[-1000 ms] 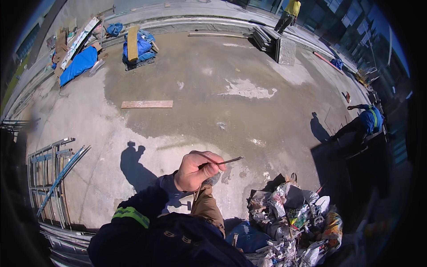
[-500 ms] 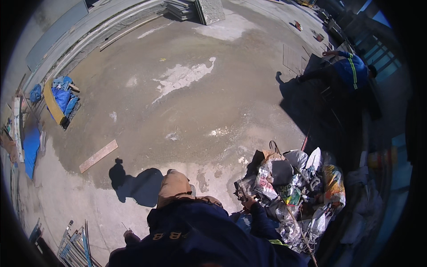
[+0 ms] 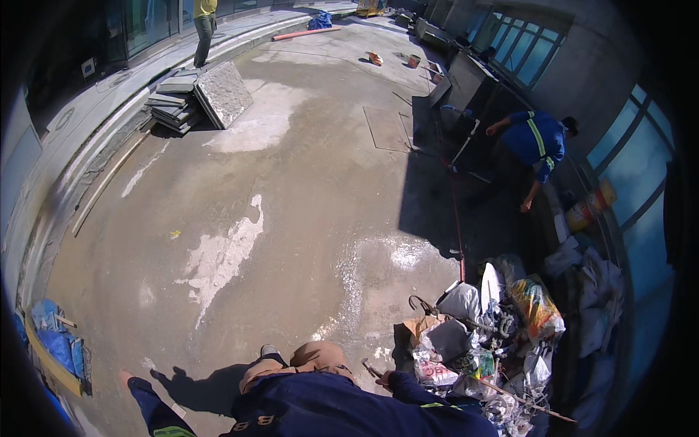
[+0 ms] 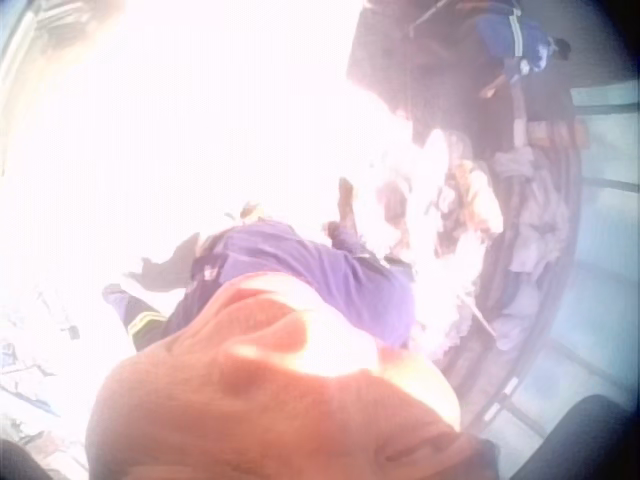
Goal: The person walks across a construction site, picks up a hammer, and then uses a thin metal wire to probe and adjust the internal contacts of a blue electrical connector. Another worker is visible nearby handling tiles.
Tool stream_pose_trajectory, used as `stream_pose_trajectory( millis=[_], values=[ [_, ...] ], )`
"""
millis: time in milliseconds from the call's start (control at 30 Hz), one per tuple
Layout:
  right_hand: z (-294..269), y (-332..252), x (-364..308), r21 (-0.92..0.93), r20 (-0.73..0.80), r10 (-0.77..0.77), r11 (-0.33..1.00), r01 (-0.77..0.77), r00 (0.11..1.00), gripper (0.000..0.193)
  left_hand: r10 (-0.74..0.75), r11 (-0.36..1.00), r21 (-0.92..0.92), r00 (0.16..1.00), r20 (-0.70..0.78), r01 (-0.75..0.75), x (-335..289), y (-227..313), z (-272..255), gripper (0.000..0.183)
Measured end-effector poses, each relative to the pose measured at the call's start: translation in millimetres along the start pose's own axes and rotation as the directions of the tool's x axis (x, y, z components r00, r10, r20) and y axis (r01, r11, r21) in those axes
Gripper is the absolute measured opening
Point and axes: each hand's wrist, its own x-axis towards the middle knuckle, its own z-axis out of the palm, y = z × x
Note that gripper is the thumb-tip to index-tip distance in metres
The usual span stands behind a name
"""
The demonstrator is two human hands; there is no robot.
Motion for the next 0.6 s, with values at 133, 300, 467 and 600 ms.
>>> stream_pose_trajectory(
  millis=[133, 300, 467, 600],
  values=[
    [-65, -78, -11, 0.122, -0.072, -0.073, 0.989, 0.082, 0.995, 0.048, 0.444, 0.623, -0.609, 0.863, -0.241, -0.491, 36, 379, 64, 0.024],
    [-185, -122, 13, 0.347, 0.014, 0.036, 0.937, -0.039, 0.999, 0.046, 0.808, 0.35, -0.762, 0.587, -0.049, -0.545, -106, 692, 221, 0.009],
    [-364, -190, 31, 0.215, -0.033, -0.027, 0.976, 0.034, 0.999, 0.045, 0.86, 0.463, -0.566, 0.5, 0.101, -0.682, -168, 763, 346, 0.019],
    [-500, -202, 10, 0.2, -0.079, 0.006, 0.98, 0.01, 0.997, 0.044, 0.712, 0.7, -0.325, 0.658, 0.246, -0.636, -217, 692, 434, 0.017]
  ],
)
